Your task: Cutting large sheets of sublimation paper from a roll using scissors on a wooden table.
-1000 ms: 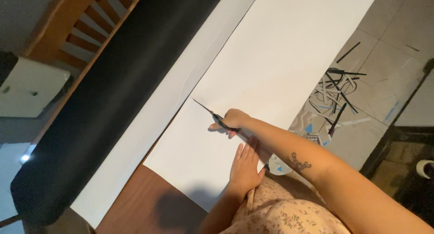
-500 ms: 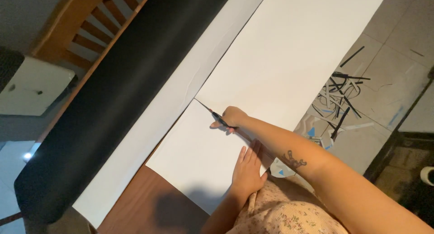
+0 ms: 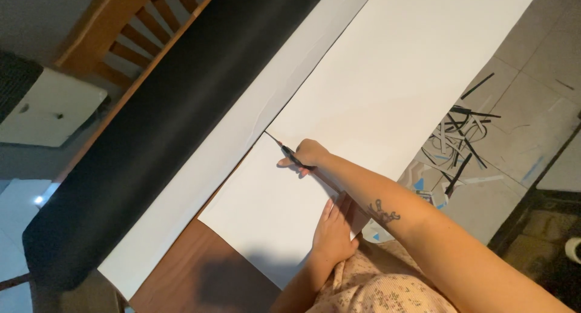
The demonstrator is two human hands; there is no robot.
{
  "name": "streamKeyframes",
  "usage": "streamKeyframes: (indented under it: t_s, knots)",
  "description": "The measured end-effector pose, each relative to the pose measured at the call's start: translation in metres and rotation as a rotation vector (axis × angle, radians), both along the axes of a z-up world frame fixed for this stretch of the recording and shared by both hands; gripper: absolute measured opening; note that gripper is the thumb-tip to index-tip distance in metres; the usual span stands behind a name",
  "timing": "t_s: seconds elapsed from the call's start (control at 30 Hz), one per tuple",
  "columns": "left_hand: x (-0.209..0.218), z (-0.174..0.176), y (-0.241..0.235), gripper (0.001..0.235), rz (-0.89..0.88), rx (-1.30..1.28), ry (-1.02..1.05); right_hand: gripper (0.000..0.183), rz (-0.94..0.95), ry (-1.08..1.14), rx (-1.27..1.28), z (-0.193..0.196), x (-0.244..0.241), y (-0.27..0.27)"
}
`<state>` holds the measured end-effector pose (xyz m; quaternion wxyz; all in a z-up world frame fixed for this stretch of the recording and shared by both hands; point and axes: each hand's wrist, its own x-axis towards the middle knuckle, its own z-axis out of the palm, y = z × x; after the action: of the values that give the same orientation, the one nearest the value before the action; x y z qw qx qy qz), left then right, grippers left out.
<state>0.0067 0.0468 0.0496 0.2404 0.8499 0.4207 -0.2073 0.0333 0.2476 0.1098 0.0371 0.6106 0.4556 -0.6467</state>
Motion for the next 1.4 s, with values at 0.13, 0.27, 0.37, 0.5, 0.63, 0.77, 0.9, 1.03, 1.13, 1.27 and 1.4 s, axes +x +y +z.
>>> streamKeyframes:
  t_s: [0.13, 0.27, 0.37, 0.5, 0.63, 0.77, 0.9, 1.03, 1.13, 1.27, 1.4]
  knots:
    - [0.000, 0.006, -0.001, 0.060, 0.000, -0.044, 0.018, 0.051, 0.020, -0.030, -0.015, -0.015, -0.008, 0.008]
    - [-0.001, -0.001, 0.000, 0.058, 0.029, -0.002, -0.036, 0.056, 0.052, -0.020, 0.002, -0.021, -0.006, 0.008]
    - [0.001, -0.012, -0.007, 0.061, 0.048, 0.041, -0.052, 0.055, -0.011, 0.029, -0.071, -0.007, -0.004, 0.006]
    - [0.003, 0.020, -0.001, 0.057, 0.006, 0.017, -0.002, 0.061, 0.162, -0.055, 0.021, -0.022, -0.013, 0.019]
    - [0.002, -0.004, -0.005, 0.075, -0.028, 0.135, -0.031, 0.055, 0.065, -0.096, 0.069, -0.019, -0.015, 0.014]
    - [-0.011, 0.005, -0.027, 0.071, 0.362, 0.163, -0.296, 0.040, 0.294, -0.337, 0.346, -0.045, 0.022, -0.030]
    - [-0.055, -0.032, -0.078, 0.065, 1.129, 0.944, -0.401, 0.017, 0.216, -0.398, 0.808, -0.106, 0.075, -0.096]
    - [-0.094, -0.065, -0.113, 0.071, 1.740, 0.840, -0.246, 0.012, 0.307, -0.315, 0.874, -0.084, 0.075, -0.123]
    - [-0.110, -0.059, -0.112, 0.071, 2.024, 0.561, -0.311, 0.016, 0.361, -0.362, 0.897, -0.091, 0.071, -0.125]
    - [-0.119, -0.038, -0.102, 0.047, 2.050, 0.534, -0.433, 0.017, 0.289, -0.320, 0.898, -0.088, 0.070, -0.122]
    - [-0.142, -0.058, -0.102, 0.042, 2.129, 0.412, -0.409, 0.017, 0.183, -0.273, 0.855, -0.094, 0.068, -0.122]
